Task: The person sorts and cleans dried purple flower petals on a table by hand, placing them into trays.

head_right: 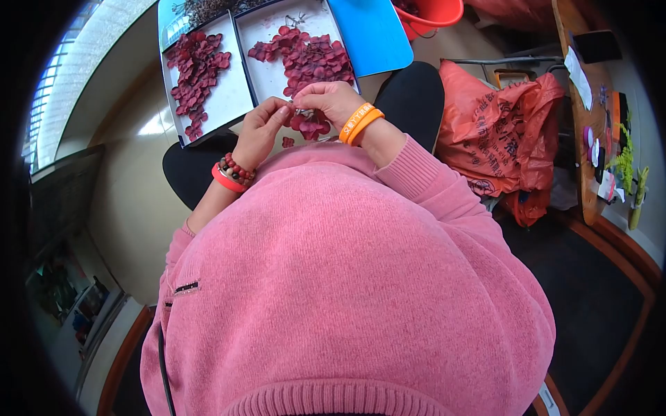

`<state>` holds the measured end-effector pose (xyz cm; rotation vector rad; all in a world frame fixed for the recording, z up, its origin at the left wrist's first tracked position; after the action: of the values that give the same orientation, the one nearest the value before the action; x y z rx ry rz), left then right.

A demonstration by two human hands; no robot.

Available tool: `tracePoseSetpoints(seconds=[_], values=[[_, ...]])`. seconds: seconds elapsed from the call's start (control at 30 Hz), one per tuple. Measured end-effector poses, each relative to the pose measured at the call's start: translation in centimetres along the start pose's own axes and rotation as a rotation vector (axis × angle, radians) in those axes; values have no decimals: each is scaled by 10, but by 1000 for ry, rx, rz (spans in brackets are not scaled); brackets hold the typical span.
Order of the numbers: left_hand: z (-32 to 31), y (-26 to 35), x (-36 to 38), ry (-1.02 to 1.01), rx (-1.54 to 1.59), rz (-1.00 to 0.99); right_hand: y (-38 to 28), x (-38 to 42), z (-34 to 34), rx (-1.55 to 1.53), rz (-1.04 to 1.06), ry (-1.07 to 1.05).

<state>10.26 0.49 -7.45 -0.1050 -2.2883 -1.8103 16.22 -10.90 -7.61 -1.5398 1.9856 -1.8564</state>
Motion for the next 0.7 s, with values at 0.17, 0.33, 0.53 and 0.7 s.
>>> tracePoseSetpoints(seconds=[0.17, 0.33, 0.53, 0.7], values=[[39, -28, -33, 205, -368, 31, 5, -16, 31, 269, 113, 180], [39, -37, -72, 202, -949, -41, 1, -9, 48, 412, 54, 299], [21, -48, -87, 215, -1336, 46, 2, -11, 55, 546, 170, 296], [41, -50, -85, 263, -931, 80, -8, -15, 41, 575, 273, 197]])
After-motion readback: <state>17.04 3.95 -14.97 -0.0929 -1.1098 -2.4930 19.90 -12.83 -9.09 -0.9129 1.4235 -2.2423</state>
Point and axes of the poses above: each hand's wrist, its own x-axis away from the middle knuckle, its own z-axis out of the back of the hand, y = z × x, the point moved 8 cm from there along -x, towards the middle knuckle, and after that the axes turned 7 degrees about x, right-handed, at the moved point
